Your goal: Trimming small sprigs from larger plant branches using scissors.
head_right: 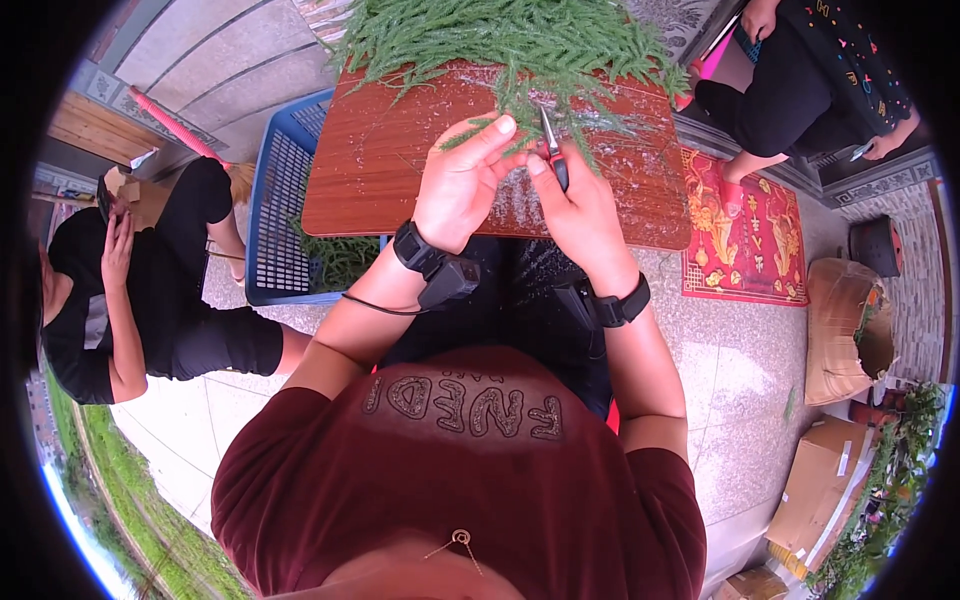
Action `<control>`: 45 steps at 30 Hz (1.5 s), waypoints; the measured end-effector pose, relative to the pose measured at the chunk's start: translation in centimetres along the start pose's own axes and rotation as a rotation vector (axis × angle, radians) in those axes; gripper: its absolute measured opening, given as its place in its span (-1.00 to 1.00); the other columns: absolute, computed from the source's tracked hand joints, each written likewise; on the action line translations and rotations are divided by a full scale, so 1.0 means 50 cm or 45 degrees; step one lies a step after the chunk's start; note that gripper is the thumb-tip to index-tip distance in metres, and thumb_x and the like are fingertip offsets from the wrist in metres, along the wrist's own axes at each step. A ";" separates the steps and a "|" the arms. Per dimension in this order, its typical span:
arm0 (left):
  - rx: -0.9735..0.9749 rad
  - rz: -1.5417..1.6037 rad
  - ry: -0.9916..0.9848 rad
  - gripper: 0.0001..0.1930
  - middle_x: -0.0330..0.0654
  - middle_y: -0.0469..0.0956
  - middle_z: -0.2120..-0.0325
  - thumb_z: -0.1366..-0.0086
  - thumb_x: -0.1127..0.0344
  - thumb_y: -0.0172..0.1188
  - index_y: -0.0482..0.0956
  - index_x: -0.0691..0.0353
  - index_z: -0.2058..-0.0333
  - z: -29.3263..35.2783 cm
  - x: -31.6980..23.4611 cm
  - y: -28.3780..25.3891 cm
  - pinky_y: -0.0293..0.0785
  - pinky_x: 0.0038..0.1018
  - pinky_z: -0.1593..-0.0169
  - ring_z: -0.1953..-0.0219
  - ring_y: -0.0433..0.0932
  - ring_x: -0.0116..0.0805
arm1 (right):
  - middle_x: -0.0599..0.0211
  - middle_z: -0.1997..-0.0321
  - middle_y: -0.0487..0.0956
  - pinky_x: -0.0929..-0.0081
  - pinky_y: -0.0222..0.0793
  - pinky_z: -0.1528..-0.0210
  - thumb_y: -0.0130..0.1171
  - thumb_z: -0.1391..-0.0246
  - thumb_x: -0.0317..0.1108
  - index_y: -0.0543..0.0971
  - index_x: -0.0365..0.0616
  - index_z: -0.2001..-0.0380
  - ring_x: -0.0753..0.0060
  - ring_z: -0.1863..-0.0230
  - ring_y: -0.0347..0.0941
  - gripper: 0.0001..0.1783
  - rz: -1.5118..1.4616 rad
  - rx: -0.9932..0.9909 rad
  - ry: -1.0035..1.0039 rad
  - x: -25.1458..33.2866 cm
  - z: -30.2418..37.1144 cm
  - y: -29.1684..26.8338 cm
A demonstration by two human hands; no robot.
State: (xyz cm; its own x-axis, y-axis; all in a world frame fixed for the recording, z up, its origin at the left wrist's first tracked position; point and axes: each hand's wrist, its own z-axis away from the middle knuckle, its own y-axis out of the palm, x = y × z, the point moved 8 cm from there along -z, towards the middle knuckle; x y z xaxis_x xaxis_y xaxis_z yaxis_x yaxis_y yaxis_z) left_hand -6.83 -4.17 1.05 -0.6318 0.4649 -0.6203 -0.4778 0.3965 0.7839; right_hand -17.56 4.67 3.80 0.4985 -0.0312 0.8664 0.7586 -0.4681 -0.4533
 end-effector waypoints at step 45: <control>0.380 -1.545 0.861 -0.88 -0.22 0.55 0.47 -0.07 0.44 0.35 0.64 0.22 0.37 0.017 -0.064 0.055 0.41 -0.38 0.10 0.20 0.47 -0.26 | 0.28 0.50 0.48 0.39 0.33 0.36 0.05 -0.24 -0.17 0.41 -0.23 0.23 0.40 0.46 0.42 -0.70 0.160 0.277 0.085 -0.028 0.008 0.010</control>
State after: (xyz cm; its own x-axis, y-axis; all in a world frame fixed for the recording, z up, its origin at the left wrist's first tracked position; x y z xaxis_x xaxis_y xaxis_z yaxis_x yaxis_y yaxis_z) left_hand -5.58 -3.89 5.16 -0.1356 -0.7074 -0.6937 -0.8349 0.4585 -0.3044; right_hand -17.71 4.83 2.28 0.5710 -0.1385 0.8092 0.7686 -0.2561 -0.5862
